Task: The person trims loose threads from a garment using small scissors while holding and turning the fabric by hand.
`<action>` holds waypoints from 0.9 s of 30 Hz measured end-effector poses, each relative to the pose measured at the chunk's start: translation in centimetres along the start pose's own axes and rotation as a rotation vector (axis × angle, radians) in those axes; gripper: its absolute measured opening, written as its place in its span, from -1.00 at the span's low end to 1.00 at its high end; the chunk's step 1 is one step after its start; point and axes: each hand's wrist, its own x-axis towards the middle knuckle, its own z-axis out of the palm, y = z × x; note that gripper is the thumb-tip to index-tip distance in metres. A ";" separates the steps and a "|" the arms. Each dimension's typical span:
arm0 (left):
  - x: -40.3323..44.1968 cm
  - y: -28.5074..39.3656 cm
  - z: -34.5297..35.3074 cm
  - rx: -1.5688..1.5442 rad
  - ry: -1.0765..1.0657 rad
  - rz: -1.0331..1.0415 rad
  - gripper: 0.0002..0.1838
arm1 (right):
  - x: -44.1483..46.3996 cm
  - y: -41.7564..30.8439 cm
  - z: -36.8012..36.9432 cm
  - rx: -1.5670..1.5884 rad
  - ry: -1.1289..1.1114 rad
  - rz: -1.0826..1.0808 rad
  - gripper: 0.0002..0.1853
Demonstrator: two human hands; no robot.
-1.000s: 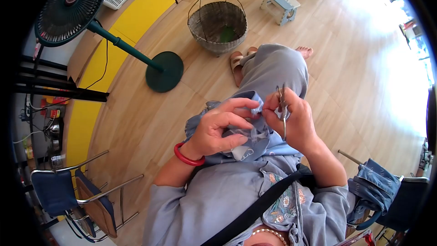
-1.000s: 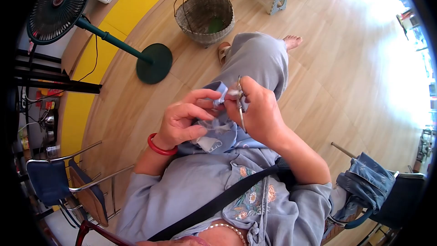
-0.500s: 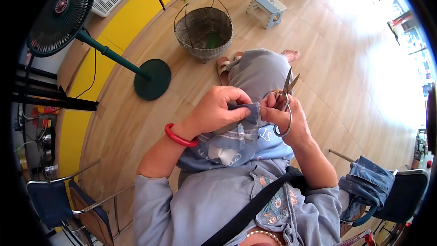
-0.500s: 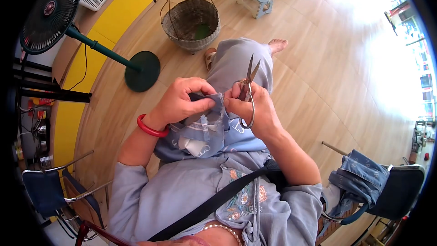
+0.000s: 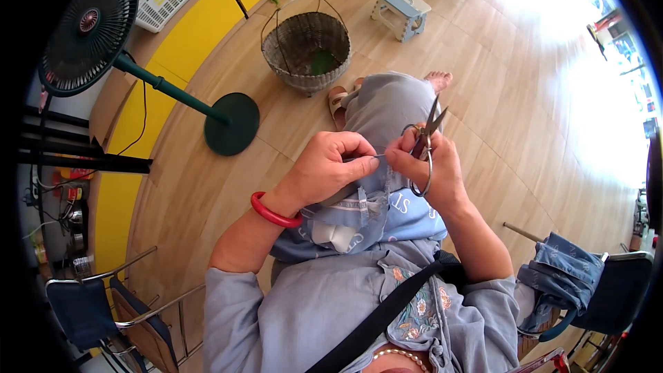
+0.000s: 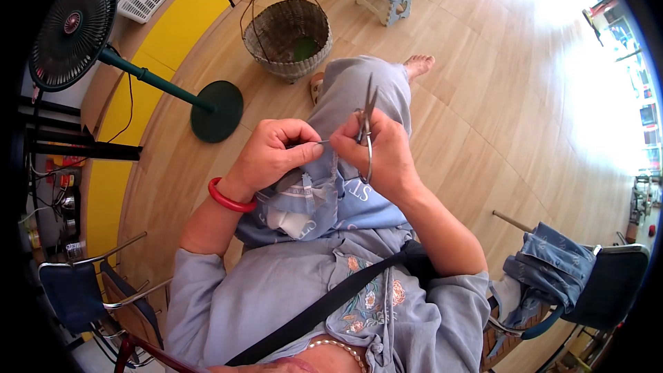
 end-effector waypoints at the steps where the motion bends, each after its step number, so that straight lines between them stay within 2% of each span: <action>1: 0.0 -0.1 0.0 0.000 0.001 -0.001 -0.91 | 0.0 0.1 -0.3 0.028 0.011 0.020 -0.79; 5: -0.1 -0.4 -0.1 -0.030 0.004 -0.028 -0.91 | -0.3 0.0 -1.1 0.152 0.070 0.043 -0.80; 19: 1.1 -0.5 -0.2 -0.046 0.030 -0.037 -0.88 | -0.6 0.5 -4.3 0.124 0.246 0.019 -0.84; 24: 2.1 -0.2 0.2 -0.039 0.026 -0.002 -0.86 | -0.4 0.6 -4.1 0.031 0.229 0.048 -0.79; 27: 2.5 0.0 0.5 0.036 0.009 0.014 -0.86 | -0.5 0.3 -1.9 0.011 0.198 -0.030 -0.77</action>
